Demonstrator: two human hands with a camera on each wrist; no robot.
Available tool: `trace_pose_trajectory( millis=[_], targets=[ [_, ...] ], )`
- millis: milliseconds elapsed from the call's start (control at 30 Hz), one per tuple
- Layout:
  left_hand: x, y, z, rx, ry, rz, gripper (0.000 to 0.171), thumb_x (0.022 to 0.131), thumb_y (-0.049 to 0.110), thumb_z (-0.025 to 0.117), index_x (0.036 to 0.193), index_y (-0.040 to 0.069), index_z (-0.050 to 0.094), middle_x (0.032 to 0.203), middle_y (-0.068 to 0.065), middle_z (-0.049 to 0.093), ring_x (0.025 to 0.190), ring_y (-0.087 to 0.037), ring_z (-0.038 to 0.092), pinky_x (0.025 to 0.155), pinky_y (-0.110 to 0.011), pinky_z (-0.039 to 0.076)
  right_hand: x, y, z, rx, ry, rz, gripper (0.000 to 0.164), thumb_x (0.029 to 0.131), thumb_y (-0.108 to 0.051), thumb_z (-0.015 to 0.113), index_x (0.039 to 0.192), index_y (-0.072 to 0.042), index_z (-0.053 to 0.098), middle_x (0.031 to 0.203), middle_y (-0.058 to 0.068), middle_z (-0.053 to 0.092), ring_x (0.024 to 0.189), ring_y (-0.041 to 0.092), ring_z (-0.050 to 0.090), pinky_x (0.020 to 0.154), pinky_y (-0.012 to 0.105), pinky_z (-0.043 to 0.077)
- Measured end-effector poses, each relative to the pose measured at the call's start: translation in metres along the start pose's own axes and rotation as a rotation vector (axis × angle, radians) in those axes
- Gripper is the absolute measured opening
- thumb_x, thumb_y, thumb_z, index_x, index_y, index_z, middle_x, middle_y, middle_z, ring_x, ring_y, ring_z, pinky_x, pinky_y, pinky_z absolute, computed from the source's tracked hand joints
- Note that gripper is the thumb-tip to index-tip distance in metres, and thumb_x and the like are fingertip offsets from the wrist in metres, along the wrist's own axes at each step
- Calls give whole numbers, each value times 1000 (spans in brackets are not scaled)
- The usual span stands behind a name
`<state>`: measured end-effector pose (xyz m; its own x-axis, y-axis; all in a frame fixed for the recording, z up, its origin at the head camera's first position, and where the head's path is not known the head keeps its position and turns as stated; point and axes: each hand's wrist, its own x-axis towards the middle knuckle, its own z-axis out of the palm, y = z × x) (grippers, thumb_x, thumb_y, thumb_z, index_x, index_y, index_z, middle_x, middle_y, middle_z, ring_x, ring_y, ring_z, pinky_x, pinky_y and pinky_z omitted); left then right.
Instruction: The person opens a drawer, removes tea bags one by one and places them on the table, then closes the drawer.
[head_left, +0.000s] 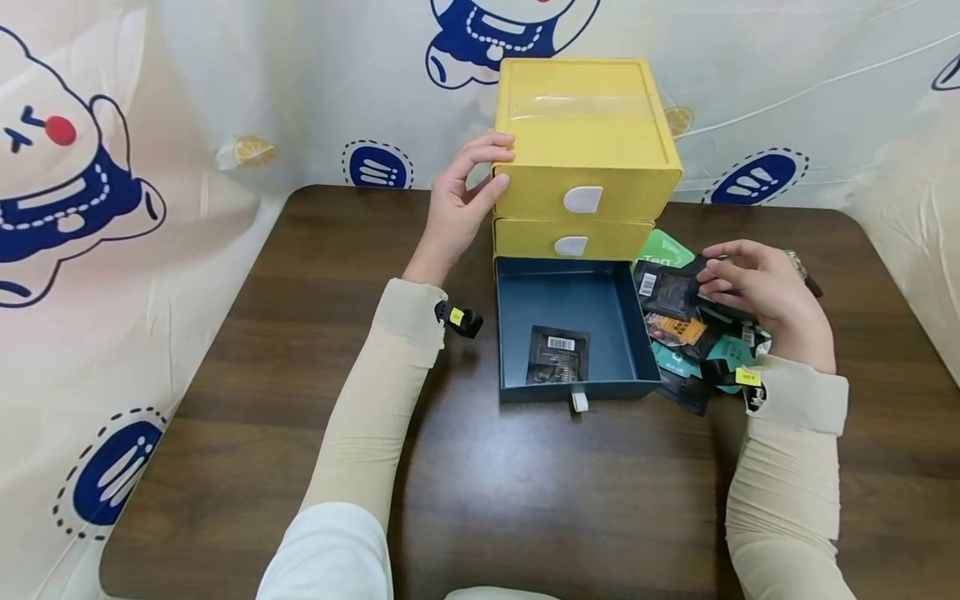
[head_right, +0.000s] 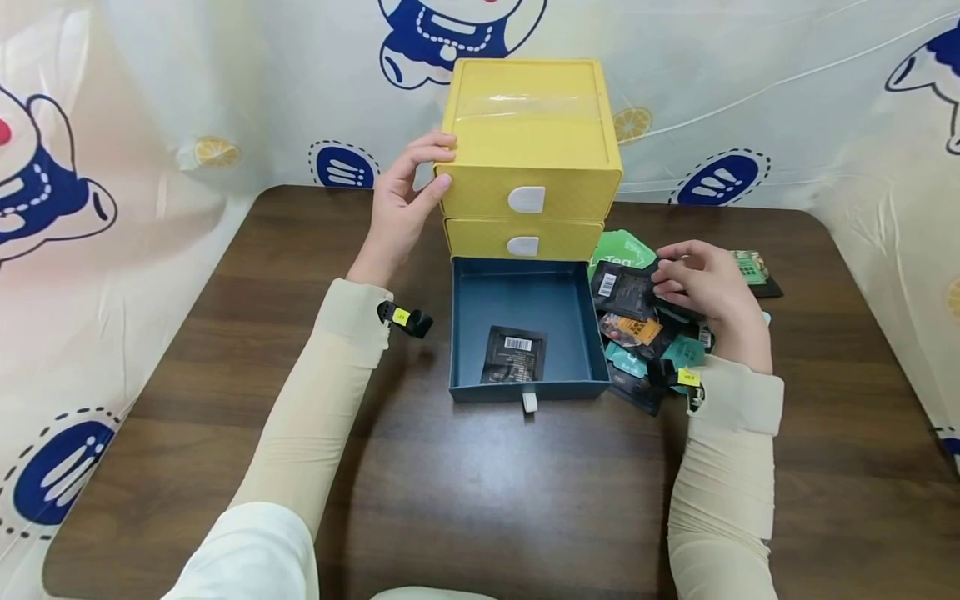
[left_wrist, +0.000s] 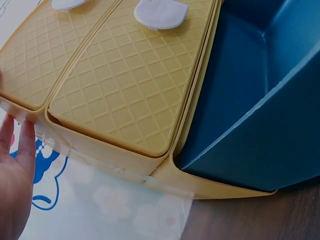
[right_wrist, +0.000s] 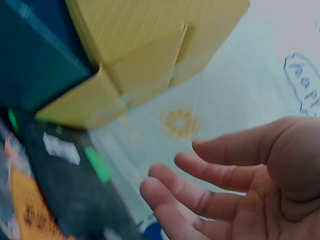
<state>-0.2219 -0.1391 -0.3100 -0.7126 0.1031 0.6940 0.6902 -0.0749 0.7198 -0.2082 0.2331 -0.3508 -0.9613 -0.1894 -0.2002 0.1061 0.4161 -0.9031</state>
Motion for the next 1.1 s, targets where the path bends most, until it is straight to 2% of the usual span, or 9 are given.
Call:
trace_pose_trajectory(
  millis=[133,333,533,700,867,1000,1100],
  targets=[
    [1,1,1,-9,-9,-2,19,86,-8,53,104,-13,54,123,-22,50,121,-20,39,96,-39,43,-3,-14,8,24,-88,-61,33,95,-26,50,121,-7,47,89,-3,66,84,18,62,71,21,54],
    [1,2,1,-2,-12,-38,19,86,-8,54,105,-11,55,124,-18,51,121,-17,39,96,-38,43,0,-37,28,-82,-193,-155,35,95,-23,50,122,0,48,93,2,67,87,22,61,72,20,53],
    [1,2,-1,2,-9,-30,19,86,-8,54,105,-11,55,124,-19,50,121,-18,39,96,-39,43,18,-58,55,-209,-344,-211,34,97,-22,48,118,4,54,97,15,66,89,25,61,74,26,53],
    [0,4,-2,4,-10,-30,19,86,-8,53,105,-12,54,123,-20,50,121,-18,39,96,-39,43,35,-67,80,-313,-502,-187,31,97,-21,47,118,1,56,103,15,64,92,23,60,81,38,52],
    [0,5,-1,6,-9,-16,18,86,-8,53,104,-13,54,123,-22,50,121,-18,39,95,-39,43,50,-75,105,-365,-651,-145,33,97,-21,47,120,1,54,105,16,63,95,25,58,87,47,47],
    [1,5,-1,-1,-11,-10,18,86,-9,53,104,-13,54,123,-22,50,121,-19,39,95,-39,44,61,-78,124,-416,-735,-98,34,97,-20,46,120,3,54,104,18,64,94,27,60,87,48,47],
    [0,4,-1,-5,-12,-17,18,86,-9,53,104,-13,54,123,-21,50,121,-18,40,95,-39,43,64,-78,133,-466,-767,-73,33,96,-19,46,118,4,55,102,20,64,91,28,61,83,47,49]
  ],
)
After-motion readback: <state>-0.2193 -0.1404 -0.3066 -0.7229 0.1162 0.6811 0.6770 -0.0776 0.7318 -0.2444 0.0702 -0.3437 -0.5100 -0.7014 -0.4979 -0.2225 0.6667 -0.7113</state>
